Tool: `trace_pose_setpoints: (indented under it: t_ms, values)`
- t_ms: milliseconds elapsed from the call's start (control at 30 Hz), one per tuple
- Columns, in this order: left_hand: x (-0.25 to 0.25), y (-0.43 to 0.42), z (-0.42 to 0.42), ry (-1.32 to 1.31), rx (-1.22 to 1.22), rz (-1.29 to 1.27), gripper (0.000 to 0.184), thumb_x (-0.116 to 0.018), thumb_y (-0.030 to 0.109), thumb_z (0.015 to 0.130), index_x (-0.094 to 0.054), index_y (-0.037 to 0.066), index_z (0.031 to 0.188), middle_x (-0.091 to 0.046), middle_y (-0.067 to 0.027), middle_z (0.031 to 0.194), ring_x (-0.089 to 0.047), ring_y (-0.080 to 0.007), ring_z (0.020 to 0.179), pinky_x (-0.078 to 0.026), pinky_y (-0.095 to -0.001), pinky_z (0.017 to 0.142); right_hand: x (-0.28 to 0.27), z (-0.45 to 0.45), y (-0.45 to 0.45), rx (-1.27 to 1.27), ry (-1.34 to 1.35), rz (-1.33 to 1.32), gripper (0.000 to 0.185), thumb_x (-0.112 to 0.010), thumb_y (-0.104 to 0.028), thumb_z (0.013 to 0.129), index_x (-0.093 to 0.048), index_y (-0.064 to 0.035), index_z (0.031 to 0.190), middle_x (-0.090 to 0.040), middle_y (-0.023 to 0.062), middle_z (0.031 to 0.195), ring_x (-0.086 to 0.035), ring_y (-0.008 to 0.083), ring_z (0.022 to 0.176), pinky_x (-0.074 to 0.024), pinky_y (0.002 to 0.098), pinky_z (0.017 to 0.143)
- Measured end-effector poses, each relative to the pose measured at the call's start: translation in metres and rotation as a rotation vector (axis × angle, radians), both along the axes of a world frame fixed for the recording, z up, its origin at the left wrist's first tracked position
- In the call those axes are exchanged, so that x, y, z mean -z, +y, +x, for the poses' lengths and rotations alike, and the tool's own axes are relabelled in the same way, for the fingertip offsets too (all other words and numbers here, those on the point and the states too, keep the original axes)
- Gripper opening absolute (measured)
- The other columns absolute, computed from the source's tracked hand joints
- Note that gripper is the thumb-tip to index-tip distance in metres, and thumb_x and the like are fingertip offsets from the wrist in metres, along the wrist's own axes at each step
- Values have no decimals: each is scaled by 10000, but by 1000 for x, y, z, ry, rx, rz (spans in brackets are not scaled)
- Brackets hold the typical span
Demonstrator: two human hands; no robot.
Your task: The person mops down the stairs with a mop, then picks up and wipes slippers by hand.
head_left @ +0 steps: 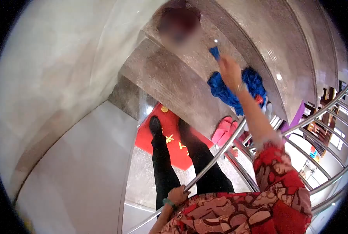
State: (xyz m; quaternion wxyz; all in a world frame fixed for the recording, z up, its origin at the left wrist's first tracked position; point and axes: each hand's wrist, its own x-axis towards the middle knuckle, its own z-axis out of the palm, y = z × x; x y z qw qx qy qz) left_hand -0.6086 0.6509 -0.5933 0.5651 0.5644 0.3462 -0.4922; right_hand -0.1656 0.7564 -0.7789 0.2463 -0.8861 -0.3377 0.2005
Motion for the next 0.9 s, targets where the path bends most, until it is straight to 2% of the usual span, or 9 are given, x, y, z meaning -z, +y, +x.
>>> trace_pose_setpoints:
  t_ms: [67,167,233,300,367,467,567,767,900]
  values:
    - [-3,-13,-14,-83,3,44,398,-573,432,748,-484,46,779,-576,-190,707,-565,-383,651,-452,-442,569,-40,-46,-111,286,75,-83,171,-536,-218,772,-528,-49,796,-555,170,743,-551,341,718,-418,421,613]
    - [-6,-26,-13,-89,-11,85,371,-594,387,745,-496,29,765,-559,-184,650,-561,-364,623,-434,-439,547,-59,-119,-259,534,-39,-498,294,-591,-297,754,-510,-42,877,-553,112,674,-550,285,643,-438,373,551]
    - [-10,-35,-10,-100,-93,116,334,-597,334,744,-467,27,729,-548,-199,640,-542,-392,642,-412,-451,546,-59,-165,-285,969,723,-344,338,-614,-307,760,-470,-25,879,-563,94,739,-565,211,603,-467,365,495]
    - [-14,-43,-4,-72,-95,103,331,-606,328,737,-469,27,721,-547,-202,642,-541,-391,643,-409,-447,543,-72,-189,-249,1216,1144,-16,318,-614,-293,763,-450,-34,849,-564,81,704,-522,187,486,-456,337,395]
    - [-13,-44,7,-34,-89,92,328,-615,321,731,-471,27,713,-545,-204,644,-541,-390,644,-406,-443,541,-28,-205,-242,1427,925,112,270,-604,-254,765,-442,-45,818,-514,65,594,-459,165,390,-404,297,325]
    - [-10,-47,12,-28,-106,176,308,-618,314,728,-492,33,732,-552,-202,664,-544,-384,652,-410,-441,546,-33,-205,-237,1308,965,41,258,-553,-197,779,-348,-42,783,-414,43,513,-435,150,345,-350,296,284]
    - [-23,-46,-5,-25,-119,193,315,-617,320,729,-489,33,732,-555,-197,667,-550,-375,655,-410,-440,548,-47,-232,-227,1272,937,158,242,-545,-178,771,-352,-32,783,-406,46,501,-414,155,315,-331,295,262]
    - [-57,-38,-101,111,-68,293,334,-633,324,723,-487,24,750,-553,-204,640,-551,-381,633,-409,-427,511,-64,-321,-212,1352,952,57,183,-547,-143,784,-391,-49,763,-393,33,466,-415,139,330,-354,286,284]
    - [-92,-45,-164,176,-205,305,319,-609,316,742,-473,32,785,-545,-203,617,-539,-402,628,-401,-437,501,-71,-377,-202,1331,1331,145,183,-565,-132,778,-402,-52,750,-411,38,505,-419,144,340,-372,296,299]
